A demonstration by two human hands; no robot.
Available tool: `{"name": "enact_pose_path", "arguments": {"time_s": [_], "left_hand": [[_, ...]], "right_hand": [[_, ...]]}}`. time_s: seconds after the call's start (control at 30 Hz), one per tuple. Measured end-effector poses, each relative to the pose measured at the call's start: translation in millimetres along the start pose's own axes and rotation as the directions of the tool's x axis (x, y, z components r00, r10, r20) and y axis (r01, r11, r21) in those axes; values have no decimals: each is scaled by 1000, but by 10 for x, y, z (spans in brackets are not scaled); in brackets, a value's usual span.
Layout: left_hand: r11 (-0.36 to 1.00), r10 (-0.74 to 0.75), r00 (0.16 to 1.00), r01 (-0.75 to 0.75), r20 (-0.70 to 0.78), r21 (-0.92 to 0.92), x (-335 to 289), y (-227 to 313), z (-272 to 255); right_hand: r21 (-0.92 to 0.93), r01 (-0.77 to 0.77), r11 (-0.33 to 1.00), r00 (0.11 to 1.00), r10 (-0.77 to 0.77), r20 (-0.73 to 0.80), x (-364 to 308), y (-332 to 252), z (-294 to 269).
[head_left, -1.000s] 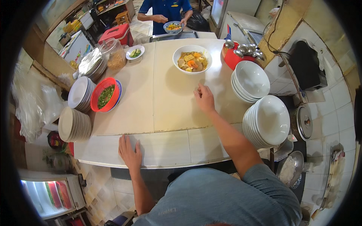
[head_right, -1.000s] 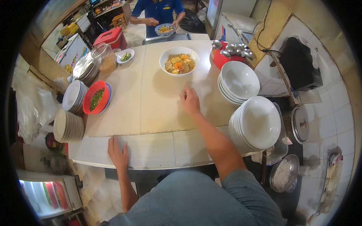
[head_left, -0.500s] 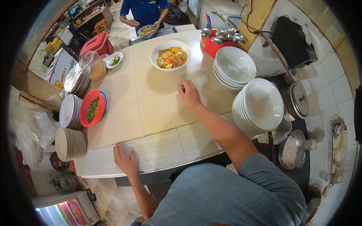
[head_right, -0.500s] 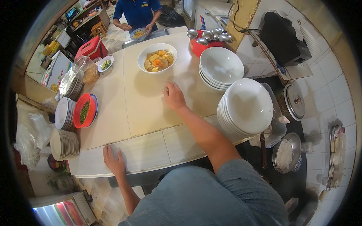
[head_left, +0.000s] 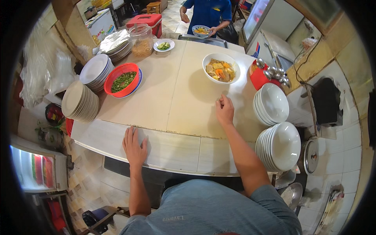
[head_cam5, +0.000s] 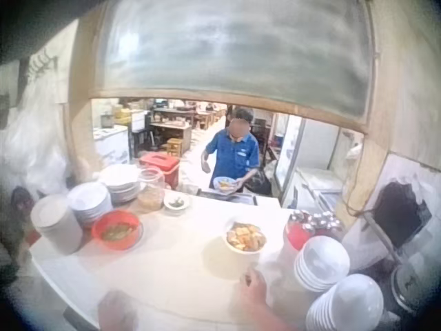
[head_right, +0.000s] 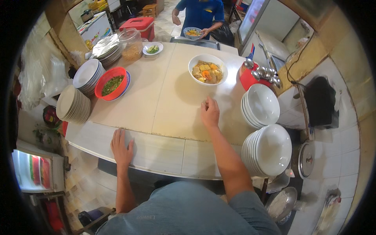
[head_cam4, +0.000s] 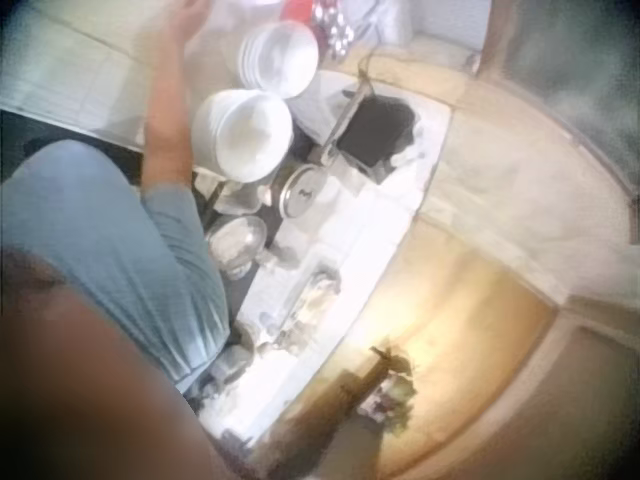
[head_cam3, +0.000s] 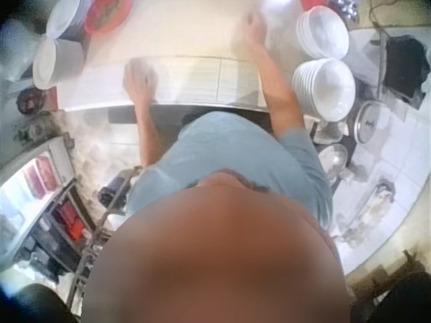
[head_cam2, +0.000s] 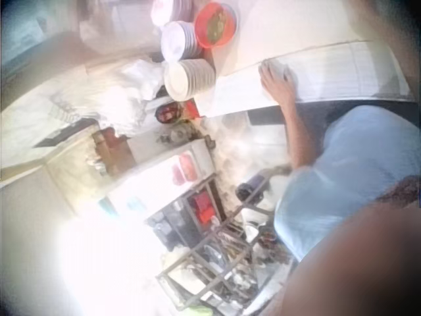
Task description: The person assembles two noodle bowls by adding tofu, a boiled egg, and various side dishes from metal containers using tongs. They then ladle broth from a large pot into each bowl and place the finished bowls on a counter.
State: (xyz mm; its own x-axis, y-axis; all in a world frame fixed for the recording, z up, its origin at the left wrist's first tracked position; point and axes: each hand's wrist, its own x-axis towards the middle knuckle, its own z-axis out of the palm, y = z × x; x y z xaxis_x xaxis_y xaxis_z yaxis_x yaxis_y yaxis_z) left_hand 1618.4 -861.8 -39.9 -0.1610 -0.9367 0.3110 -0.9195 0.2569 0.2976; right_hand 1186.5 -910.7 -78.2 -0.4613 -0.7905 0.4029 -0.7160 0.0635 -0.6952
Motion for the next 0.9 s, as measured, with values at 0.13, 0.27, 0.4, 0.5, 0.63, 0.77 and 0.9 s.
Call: {"name": "enact_pose_path", "arguments": {"time_s": [0.13, 0.27, 0.4, 0.5, 0.63, 0.77, 0.9], "left_hand": [[999, -18, 1000, 17, -15, -29, 24, 3, -11], [998, -3, 998, 0, -61, -62, 60, -11, -20], [999, 26, 999, -28, -48, -45, 8, -43, -17], [998, 11, 1000, -12, -14, -58, -3, -53, -16], [999, 32, 999, -33, -35, -37, 23, -37, -32], [998, 35, 999, -36, -35, -50, 35, -18, -59], [998, 39, 999, -41, -34, -43, 35, -21, -56]], "right_hand": [[-80, -39, 996, 999, 40, 1, 23, 15, 9], [-38, 41, 998, 996, -44, -78, 31, -25, 18], [-51, 48, 998, 994, -53, -94, -21, -50, 13], [7, 73, 997, 993, -72, -94, -25, -62, 2], [-42, 17, 999, 998, -20, -59, 13, -91, -12], [-40, 11, 999, 999, -13, -44, 14, -133, -28], [-10, 32, 999, 996, -32, -83, 3, -133, -27]]}}
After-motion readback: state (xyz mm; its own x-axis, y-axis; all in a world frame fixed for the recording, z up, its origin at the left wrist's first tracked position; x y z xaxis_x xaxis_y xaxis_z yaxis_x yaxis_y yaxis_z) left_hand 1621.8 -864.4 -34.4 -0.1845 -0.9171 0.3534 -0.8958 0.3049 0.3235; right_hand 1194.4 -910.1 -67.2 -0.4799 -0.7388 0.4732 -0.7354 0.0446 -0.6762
